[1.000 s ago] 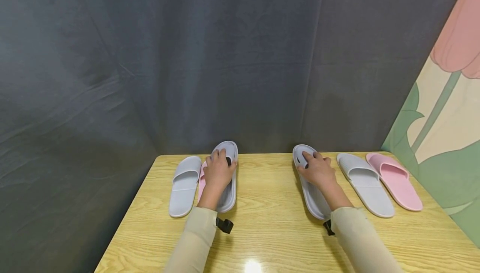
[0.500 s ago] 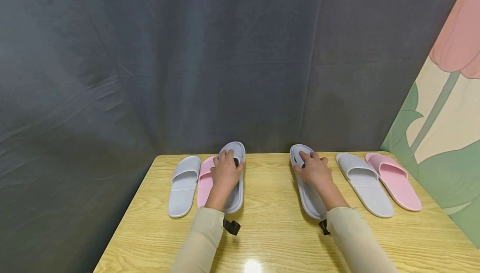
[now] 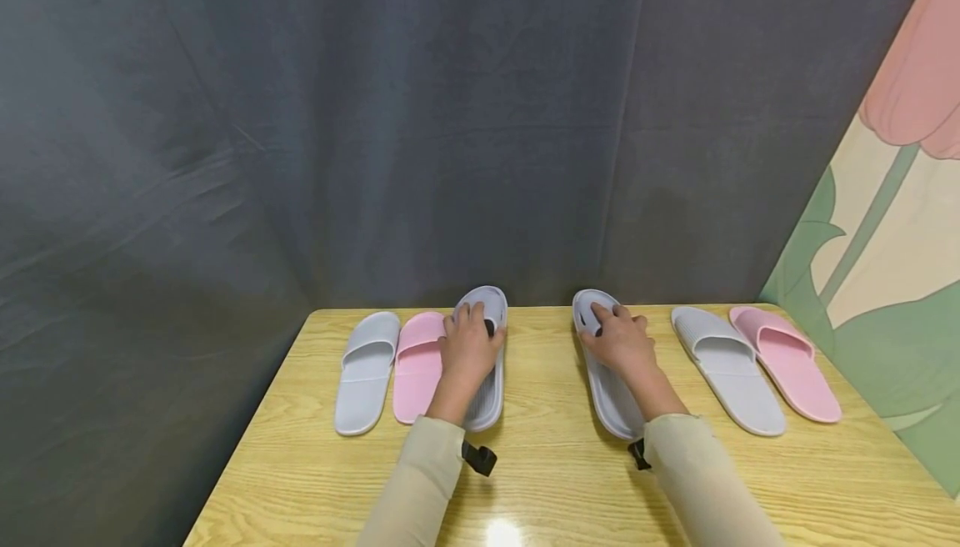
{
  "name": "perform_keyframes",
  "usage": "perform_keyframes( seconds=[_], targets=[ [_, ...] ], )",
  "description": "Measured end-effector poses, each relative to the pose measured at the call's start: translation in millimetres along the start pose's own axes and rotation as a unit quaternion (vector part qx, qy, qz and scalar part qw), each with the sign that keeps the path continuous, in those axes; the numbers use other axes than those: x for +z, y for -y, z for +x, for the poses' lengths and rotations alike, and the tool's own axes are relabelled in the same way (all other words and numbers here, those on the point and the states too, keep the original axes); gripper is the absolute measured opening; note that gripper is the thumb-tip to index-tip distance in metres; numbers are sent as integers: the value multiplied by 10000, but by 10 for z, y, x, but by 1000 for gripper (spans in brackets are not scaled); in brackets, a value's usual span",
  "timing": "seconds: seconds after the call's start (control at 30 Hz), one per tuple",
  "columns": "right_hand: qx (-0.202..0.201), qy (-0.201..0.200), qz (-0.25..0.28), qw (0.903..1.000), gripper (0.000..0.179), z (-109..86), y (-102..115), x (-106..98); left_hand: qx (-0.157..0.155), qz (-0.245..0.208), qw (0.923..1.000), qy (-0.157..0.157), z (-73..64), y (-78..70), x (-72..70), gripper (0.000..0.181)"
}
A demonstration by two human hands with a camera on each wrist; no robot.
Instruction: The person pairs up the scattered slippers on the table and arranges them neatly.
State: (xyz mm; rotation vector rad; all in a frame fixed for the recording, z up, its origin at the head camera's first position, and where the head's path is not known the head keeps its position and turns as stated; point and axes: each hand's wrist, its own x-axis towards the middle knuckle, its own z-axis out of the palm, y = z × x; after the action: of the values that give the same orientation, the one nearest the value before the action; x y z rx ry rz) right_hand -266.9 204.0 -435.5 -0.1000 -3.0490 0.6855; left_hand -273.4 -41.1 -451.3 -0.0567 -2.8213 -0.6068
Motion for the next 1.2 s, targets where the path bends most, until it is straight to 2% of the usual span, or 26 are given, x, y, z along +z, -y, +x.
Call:
perform_keyframes(
  seconds=[0.3, 0.8, 1.2],
  targets=[
    [57, -1, 21, 10000, 66, 1, 17, 6, 45, -23, 9998, -169, -10, -77, 79, 60],
    [155, 74, 198, 9997, 66, 56, 47, 152, -8, -111, 9999, 38, -23, -207, 220, 59],
    [181, 55, 115, 9998, 64, 108, 101, 222, -3, -71, 9998, 190, -15, -307, 373, 61]
  ],
)
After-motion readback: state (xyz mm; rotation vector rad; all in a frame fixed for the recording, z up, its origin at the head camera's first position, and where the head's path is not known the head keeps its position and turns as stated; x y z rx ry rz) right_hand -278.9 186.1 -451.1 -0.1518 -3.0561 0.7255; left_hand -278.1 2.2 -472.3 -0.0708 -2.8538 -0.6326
